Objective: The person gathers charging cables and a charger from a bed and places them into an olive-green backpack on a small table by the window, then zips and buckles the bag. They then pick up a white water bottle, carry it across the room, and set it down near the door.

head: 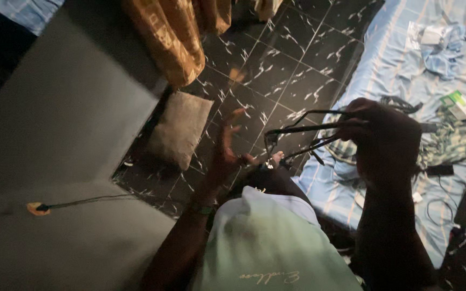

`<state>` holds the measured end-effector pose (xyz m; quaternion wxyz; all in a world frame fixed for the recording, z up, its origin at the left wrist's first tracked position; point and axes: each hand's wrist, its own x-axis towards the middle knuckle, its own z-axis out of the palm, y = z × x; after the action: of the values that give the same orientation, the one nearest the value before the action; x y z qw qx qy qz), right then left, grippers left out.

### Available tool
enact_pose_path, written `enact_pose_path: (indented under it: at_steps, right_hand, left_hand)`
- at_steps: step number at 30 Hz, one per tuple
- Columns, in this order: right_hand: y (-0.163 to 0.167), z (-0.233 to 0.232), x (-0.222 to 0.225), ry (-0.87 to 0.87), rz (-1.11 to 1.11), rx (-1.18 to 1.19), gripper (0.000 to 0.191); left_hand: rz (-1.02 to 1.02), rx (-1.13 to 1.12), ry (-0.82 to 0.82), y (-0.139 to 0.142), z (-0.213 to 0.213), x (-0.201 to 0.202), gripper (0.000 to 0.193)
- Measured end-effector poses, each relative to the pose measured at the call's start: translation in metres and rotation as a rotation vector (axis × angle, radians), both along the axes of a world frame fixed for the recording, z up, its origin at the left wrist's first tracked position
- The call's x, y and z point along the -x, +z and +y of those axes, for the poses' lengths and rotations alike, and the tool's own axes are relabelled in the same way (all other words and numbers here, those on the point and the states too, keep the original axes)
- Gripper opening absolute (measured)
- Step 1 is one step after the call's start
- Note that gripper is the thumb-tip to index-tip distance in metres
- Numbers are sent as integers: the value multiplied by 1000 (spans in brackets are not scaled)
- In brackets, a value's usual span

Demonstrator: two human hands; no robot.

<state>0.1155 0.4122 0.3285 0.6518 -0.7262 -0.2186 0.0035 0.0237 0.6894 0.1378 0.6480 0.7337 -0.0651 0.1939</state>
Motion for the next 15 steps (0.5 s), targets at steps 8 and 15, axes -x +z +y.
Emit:
enact_pose_path:
  at_steps: [8,15]
  right_hand:
    - [12,-1,-106,-35,42,127,20]
    - [17,9,-190,57,145,-245,15]
  left_hand:
    - [-100,114,-314,112,-82,-156,82]
    - [246,331,-462,47,-124,-259,53]
